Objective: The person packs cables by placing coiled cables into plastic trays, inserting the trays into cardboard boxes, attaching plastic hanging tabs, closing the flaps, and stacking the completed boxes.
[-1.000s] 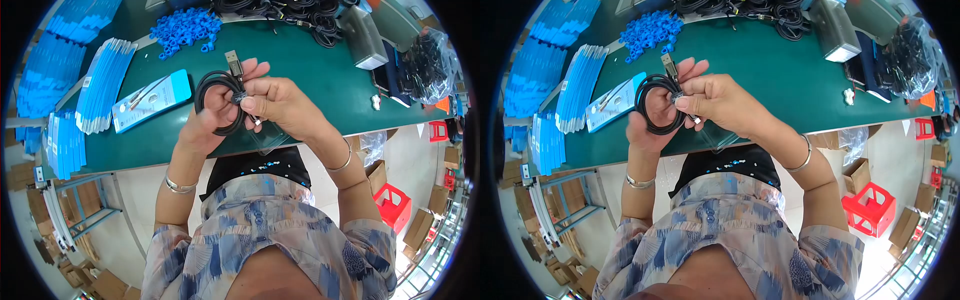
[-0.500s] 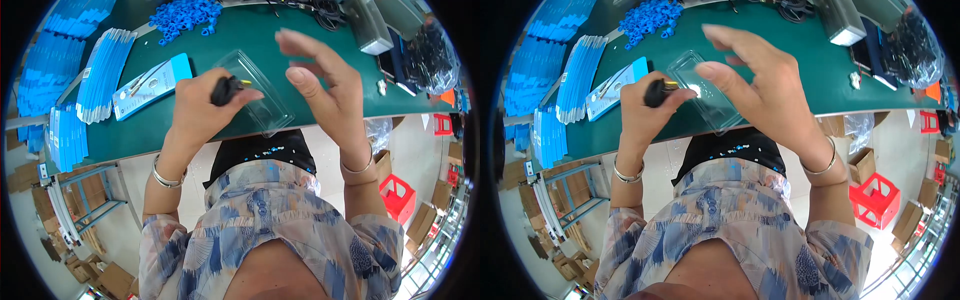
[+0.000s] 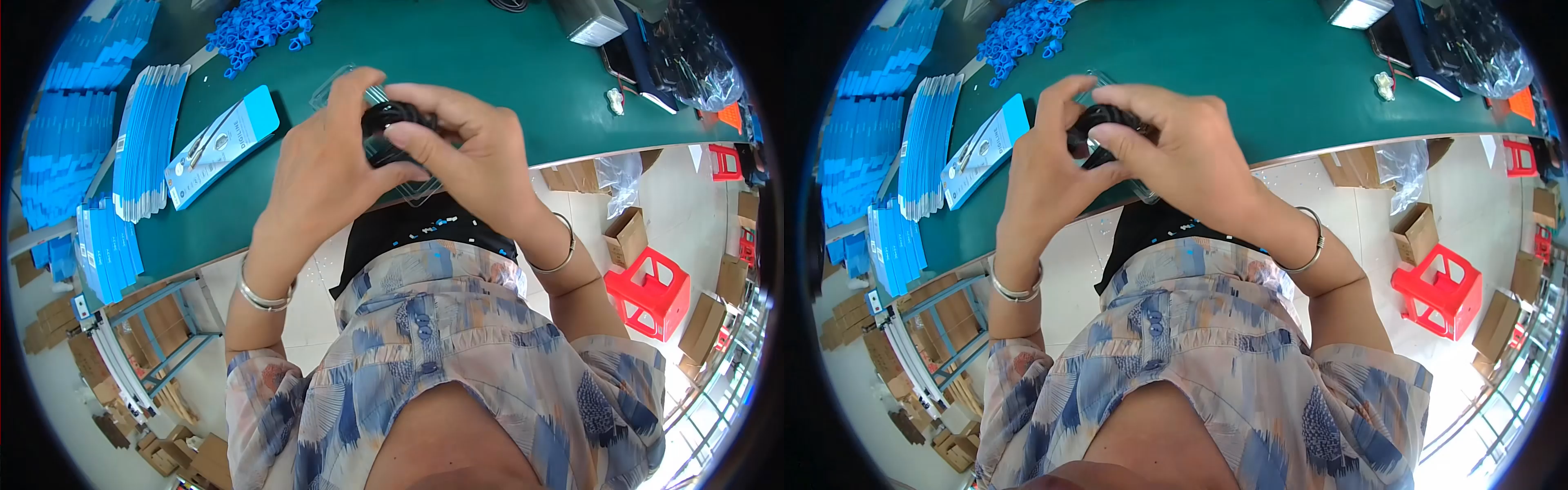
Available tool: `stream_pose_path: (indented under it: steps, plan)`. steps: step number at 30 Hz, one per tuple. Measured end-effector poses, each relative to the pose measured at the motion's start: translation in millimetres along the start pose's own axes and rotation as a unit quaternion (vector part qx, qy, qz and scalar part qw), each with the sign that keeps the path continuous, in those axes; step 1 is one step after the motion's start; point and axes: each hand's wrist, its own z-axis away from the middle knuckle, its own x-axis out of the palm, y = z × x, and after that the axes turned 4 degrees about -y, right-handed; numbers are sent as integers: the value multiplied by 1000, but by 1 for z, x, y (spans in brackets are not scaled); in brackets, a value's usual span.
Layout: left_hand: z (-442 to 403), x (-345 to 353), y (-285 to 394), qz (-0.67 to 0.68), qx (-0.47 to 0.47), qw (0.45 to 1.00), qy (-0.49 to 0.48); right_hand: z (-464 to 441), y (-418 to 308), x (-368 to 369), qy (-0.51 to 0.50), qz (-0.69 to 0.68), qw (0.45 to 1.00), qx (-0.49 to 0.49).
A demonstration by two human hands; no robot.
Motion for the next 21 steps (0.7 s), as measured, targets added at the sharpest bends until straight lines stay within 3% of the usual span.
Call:
stream_pose_path:
  steps: [4, 5, 10, 14, 20, 21]
  plan:
    - [6, 3, -13, -28, 170, 984, 45, 0, 4, 2, 26, -103, 993, 46]
    - [7, 2, -13, -29, 170, 984, 46, 1, 5, 2, 26, -103, 993, 45]
    - [22, -4, -12, -156, 132, 975, -83, 19, 7, 6, -17, -136, 986, 91]
    - [28, -6, -28, -169, 191, 937, -239, 44, 16, 21, 23, -208, 973, 94]
    - [-8, -3, -29, -109, 245, 955, -123, 28, 16, 25, 144, -204, 967, 47]
    - [-10, 1, -35, -98, 242, 962, -82, 26, 20, 27, 157, -117, 981, 10]
